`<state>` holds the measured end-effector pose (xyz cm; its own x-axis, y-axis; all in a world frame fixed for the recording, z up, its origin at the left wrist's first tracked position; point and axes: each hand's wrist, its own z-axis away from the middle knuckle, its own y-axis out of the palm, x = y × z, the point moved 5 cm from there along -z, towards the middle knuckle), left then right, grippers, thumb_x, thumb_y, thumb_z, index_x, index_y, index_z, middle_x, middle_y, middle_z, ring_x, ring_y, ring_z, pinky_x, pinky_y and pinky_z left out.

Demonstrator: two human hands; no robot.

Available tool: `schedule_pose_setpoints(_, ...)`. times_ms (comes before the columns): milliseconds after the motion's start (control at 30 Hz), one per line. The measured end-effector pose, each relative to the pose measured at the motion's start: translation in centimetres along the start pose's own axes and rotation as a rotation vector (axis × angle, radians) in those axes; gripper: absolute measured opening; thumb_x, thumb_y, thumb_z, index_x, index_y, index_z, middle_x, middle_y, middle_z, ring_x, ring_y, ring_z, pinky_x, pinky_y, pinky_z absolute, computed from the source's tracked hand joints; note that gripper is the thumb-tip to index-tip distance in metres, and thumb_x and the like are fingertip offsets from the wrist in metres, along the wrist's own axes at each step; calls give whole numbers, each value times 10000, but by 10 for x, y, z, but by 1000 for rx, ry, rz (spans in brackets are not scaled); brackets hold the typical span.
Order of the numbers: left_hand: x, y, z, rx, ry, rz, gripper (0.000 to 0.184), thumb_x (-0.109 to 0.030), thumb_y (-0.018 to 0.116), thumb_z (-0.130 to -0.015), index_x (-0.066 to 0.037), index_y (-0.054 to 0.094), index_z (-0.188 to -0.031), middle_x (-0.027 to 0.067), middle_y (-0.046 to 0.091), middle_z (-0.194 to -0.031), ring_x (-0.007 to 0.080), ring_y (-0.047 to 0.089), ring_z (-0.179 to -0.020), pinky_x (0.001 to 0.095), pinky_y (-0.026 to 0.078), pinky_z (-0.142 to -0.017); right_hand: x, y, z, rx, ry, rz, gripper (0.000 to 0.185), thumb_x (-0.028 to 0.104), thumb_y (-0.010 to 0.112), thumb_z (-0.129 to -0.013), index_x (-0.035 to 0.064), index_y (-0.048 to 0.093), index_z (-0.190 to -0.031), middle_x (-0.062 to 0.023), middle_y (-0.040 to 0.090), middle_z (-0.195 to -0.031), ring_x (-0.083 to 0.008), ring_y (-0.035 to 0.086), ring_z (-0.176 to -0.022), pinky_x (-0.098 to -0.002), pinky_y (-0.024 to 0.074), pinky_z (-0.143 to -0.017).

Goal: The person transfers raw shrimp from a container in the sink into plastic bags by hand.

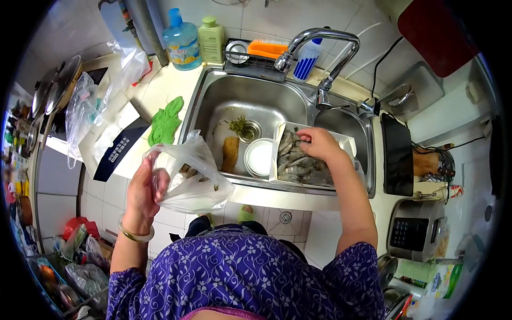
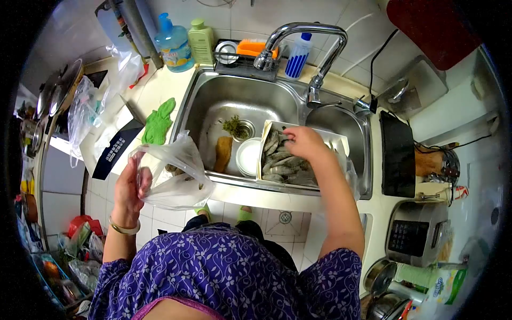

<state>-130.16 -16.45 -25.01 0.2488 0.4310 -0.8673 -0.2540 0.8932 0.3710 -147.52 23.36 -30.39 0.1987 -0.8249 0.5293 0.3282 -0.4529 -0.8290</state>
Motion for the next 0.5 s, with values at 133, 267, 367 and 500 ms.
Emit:
schedule_pose_setpoints(133,4,7,-2,24,-17,-31,585,-505,359,-962,-48,380,-1328,41,468,-560,63,318,-392,182,238,-370,22,18,-11,51,97,-40,316,248,687,-722,80,670,-988,-87,658,-769,-254,624,-730,-356,491,-694)
schedule_pose_setpoints(267,-1,16,-5,57,3,-79,601,-508,369,-958,-44,371,-1340,39,462,-551,65,317,-392,181,239,-375,11,27,-20,108,135,-219,120,105,665,-797,-2,612,-789,-36,561,-558,-91,544,-521,-247,430,-491)
schedule_pose_setpoints(367,0,17,-8,58,2,-49,603,-505,375,-957,-37,371,-1338,43,468,-554,64,318,-389,181,241,-375,-9,24,-11,122,201,-383,77,80,627,-811,14,607,-776,-58,605,-629,-108,589,-570,-251,469,-510)
schedule_pose_setpoints(500,-2,20,-11,104,16,-71,587,-495,370,-963,-49,368,-1344,44,469,-554,61,319,-384,179,238,-367,-8,-6,20,97,196,-638,66,72,605,-846,11,616,-824,-39,609,-678,-96,573,-592,-245,478,-539)
